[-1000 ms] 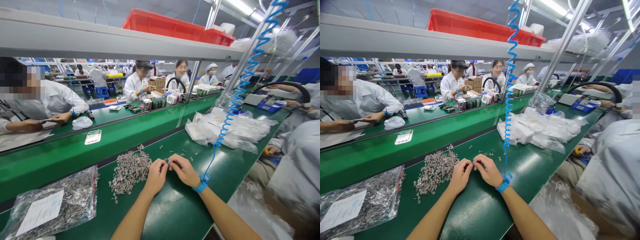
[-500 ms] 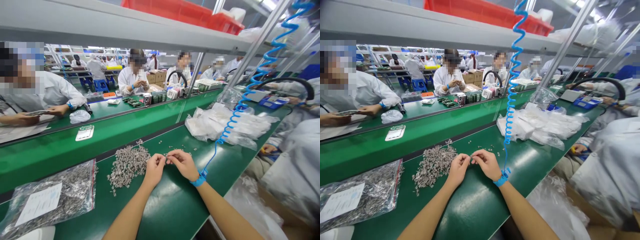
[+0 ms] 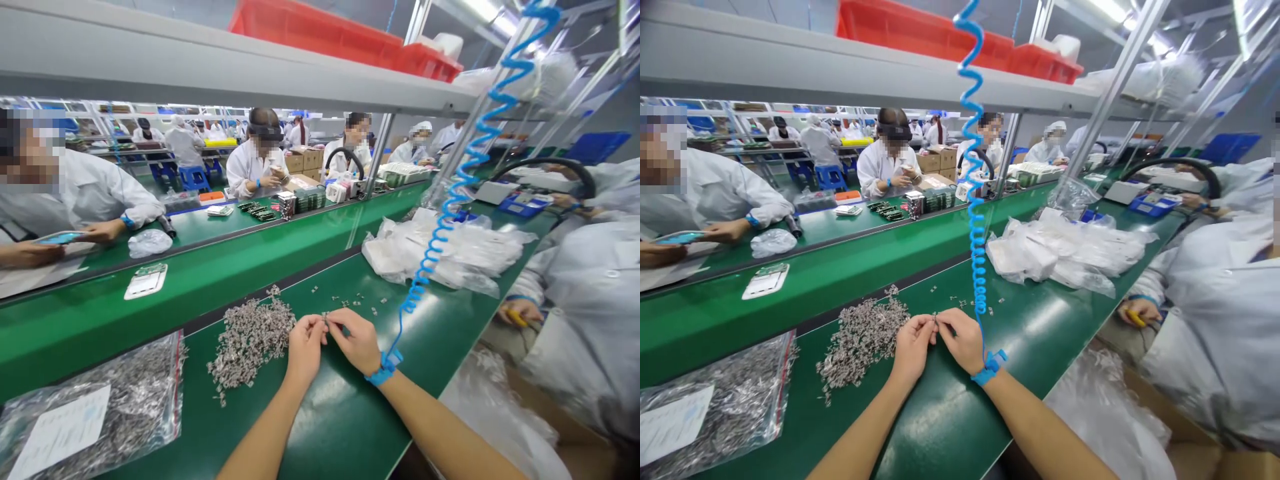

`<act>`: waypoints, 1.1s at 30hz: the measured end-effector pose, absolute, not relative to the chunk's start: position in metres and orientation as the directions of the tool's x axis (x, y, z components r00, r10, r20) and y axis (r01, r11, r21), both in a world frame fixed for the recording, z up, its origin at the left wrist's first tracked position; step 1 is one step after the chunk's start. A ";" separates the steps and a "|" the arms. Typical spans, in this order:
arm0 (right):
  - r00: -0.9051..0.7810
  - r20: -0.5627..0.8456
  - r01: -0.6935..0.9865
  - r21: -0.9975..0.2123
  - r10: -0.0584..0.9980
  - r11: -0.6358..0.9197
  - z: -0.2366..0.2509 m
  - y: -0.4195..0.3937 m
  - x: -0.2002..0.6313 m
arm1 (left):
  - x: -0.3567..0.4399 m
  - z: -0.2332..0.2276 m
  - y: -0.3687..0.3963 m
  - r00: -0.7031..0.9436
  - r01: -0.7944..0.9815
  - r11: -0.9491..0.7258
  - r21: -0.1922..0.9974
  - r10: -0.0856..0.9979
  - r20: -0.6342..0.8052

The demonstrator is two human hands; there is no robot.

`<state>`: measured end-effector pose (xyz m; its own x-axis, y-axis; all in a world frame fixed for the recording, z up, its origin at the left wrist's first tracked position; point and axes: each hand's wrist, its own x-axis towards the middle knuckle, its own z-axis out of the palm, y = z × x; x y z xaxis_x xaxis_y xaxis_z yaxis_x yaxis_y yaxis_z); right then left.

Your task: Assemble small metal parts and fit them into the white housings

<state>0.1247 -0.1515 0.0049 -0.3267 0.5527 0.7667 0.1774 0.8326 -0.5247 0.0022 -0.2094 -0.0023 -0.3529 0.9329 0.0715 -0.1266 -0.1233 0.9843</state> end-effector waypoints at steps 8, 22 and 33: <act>-0.423 0.804 0.322 -0.299 0.419 0.898 -0.007 -0.152 0.126 | 0.004 -0.011 -0.212 -0.471 0.099 -0.080 0.992 0.875 0.117; -0.470 0.723 0.353 -0.372 0.506 0.859 -0.003 -0.137 0.131 | -0.015 0.029 -0.209 0.001 -0.516 0.191 0.835 0.975 -0.222; -0.311 0.485 0.594 -0.572 0.817 0.566 0.006 -0.079 0.183 | -0.002 0.035 -0.225 0.251 0.893 -0.251 0.373 0.967 0.049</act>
